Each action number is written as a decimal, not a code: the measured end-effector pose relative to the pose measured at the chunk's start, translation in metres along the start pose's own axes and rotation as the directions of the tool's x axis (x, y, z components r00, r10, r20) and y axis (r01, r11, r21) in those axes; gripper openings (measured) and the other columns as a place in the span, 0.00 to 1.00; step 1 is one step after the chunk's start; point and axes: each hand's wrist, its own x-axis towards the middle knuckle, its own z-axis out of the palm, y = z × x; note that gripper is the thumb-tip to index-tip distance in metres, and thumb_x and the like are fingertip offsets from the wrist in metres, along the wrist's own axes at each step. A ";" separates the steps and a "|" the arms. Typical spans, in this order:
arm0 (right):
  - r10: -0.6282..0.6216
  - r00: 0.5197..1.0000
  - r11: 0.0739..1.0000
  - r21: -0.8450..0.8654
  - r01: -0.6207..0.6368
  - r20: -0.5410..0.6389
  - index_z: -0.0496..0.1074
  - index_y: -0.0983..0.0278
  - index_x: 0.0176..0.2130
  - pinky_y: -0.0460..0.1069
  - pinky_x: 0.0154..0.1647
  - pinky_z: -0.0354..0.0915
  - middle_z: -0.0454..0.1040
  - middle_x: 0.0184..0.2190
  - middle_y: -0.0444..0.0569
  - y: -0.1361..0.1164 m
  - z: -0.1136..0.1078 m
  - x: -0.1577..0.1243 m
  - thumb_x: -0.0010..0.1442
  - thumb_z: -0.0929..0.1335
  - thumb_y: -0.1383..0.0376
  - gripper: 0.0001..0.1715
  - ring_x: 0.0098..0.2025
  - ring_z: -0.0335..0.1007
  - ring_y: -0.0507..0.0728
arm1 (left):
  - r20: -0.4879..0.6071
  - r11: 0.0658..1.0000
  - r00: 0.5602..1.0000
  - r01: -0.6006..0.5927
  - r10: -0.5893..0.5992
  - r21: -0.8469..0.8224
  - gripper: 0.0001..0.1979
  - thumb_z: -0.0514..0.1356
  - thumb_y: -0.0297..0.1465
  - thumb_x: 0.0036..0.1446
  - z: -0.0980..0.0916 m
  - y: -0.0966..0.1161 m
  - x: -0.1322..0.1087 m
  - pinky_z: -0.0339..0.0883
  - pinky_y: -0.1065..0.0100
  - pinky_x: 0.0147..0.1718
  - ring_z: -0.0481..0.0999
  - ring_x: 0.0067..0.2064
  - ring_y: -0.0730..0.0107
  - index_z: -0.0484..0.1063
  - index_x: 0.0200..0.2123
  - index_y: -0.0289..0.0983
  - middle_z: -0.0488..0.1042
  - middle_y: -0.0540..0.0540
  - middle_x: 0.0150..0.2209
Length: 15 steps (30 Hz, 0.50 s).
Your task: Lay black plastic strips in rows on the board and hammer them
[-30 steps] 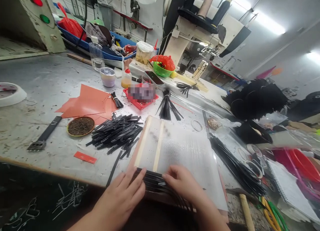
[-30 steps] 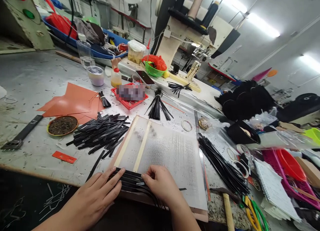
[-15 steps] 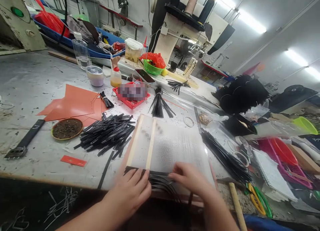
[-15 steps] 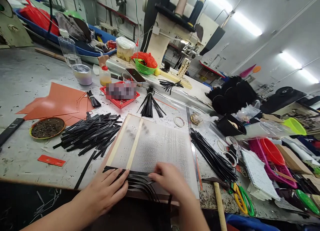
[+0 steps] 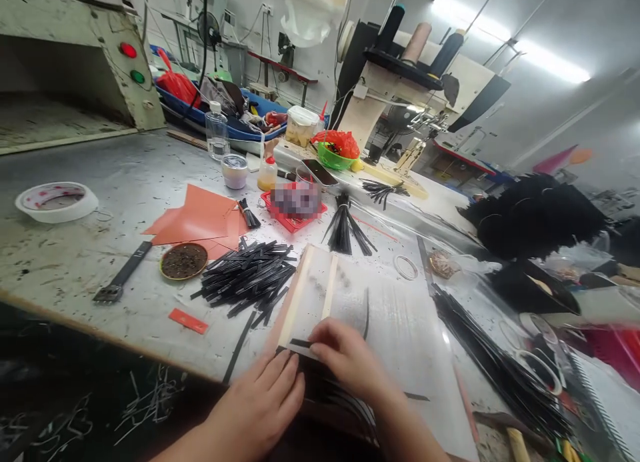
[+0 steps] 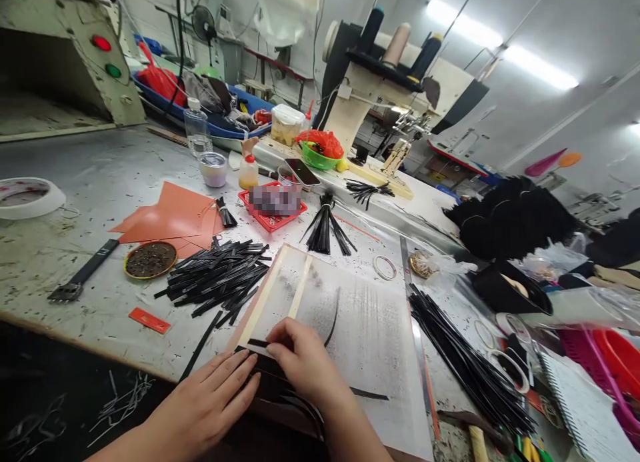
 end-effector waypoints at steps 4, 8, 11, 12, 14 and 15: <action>0.078 0.997 0.995 0.063 -0.079 0.017 0.69 0.65 0.27 0.46 0.33 0.62 0.72 0.25 0.44 0.000 0.020 0.007 0.49 0.65 0.71 0.03 0.30 0.67 0.52 | 0.015 0.997 0.997 0.071 -0.071 0.045 0.17 0.42 0.26 0.61 -0.006 0.000 -0.008 0.53 0.61 0.47 0.70 0.44 0.62 0.70 0.40 0.33 0.74 0.43 0.40; 0.090 0.996 0.995 0.048 -0.090 0.002 0.71 0.66 0.27 0.47 0.33 0.63 0.74 0.26 0.46 -0.001 0.020 0.008 0.49 0.66 0.71 0.03 0.31 0.69 0.53 | 0.036 0.997 0.997 0.068 -0.070 0.046 0.17 0.41 0.26 0.61 -0.007 0.001 -0.009 0.54 0.61 0.46 0.70 0.44 0.61 0.69 0.40 0.32 0.74 0.42 0.41; 0.093 0.996 0.996 0.000 -0.093 -0.013 0.71 0.65 0.27 0.46 0.32 0.63 0.74 0.26 0.46 -0.002 0.022 0.008 0.50 0.66 0.70 0.04 0.30 0.69 0.53 | 0.036 0.997 0.997 0.063 -0.064 0.039 0.15 0.44 0.25 0.59 -0.007 0.001 -0.008 0.55 0.60 0.46 0.70 0.44 0.61 0.69 0.40 0.32 0.74 0.42 0.41; 0.099 0.995 0.995 -0.008 -0.100 -0.020 0.71 0.65 0.26 0.46 0.32 0.63 0.74 0.25 0.45 -0.002 0.022 0.007 0.50 0.65 0.70 0.04 0.30 0.69 0.53 | 0.036 0.997 0.997 0.062 -0.064 0.037 0.15 0.45 0.25 0.59 -0.007 0.001 -0.008 0.55 0.60 0.46 0.70 0.44 0.61 0.69 0.40 0.32 0.74 0.42 0.41; 0.108 0.994 0.994 -0.014 -0.108 -0.028 0.71 0.65 0.26 0.45 0.31 0.63 0.74 0.25 0.45 -0.002 0.023 0.006 0.50 0.65 0.70 0.04 0.29 0.69 0.52 | 0.045 0.997 0.997 0.063 -0.064 0.036 0.14 0.46 0.25 0.58 -0.007 0.002 -0.009 0.55 0.60 0.45 0.70 0.44 0.61 0.69 0.41 0.33 0.73 0.42 0.42; 0.107 0.994 0.994 -0.018 -0.108 -0.030 0.71 0.65 0.26 0.45 0.31 0.63 0.74 0.24 0.45 -0.002 0.023 0.006 0.50 0.65 0.70 0.04 0.29 0.69 0.52 | 0.050 0.997 0.997 0.063 -0.065 0.036 0.14 0.46 0.25 0.58 -0.007 0.002 -0.009 0.55 0.61 0.45 0.70 0.44 0.61 0.69 0.41 0.33 0.73 0.42 0.42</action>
